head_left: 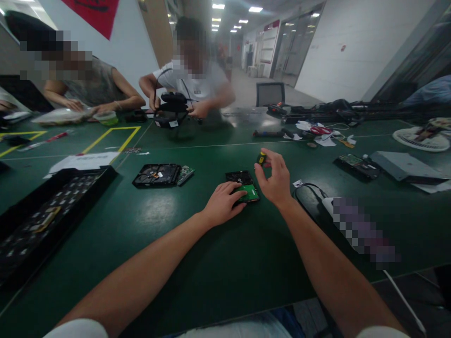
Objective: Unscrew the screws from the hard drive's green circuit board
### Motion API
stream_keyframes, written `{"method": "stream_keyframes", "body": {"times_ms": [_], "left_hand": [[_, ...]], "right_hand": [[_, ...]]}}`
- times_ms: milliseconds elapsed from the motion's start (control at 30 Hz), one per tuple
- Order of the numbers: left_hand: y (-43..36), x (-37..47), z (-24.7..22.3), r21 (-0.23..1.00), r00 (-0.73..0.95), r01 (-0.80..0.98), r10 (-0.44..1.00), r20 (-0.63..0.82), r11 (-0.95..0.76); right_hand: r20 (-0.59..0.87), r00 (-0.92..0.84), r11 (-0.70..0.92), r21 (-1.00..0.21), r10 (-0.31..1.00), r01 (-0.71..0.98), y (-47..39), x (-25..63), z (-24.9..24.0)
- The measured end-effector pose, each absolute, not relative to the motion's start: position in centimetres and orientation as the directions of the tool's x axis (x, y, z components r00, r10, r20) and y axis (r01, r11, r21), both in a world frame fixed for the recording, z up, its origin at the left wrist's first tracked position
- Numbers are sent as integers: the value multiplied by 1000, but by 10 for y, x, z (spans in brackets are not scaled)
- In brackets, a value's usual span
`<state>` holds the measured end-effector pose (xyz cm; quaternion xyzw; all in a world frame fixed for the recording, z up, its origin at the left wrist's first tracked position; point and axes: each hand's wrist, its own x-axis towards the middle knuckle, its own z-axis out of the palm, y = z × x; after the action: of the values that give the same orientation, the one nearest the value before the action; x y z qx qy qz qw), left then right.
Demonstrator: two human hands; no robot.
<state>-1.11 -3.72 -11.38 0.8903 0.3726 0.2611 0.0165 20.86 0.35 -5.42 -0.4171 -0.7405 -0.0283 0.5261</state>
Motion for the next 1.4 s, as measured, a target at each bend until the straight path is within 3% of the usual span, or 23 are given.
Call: {"method": "stream_keyframes", "body": {"times_ms": [1067,1400], "left_hand": [[-39,-10,-111,234,580,655,676,454,-719],[-38,-10,-112,209,582,668,676,452,-715]], "right_hand": [[805,-47,619,-416,592,666,2,208,-54],[797,-114,641,-382,593,665,2,207,-55]]}}
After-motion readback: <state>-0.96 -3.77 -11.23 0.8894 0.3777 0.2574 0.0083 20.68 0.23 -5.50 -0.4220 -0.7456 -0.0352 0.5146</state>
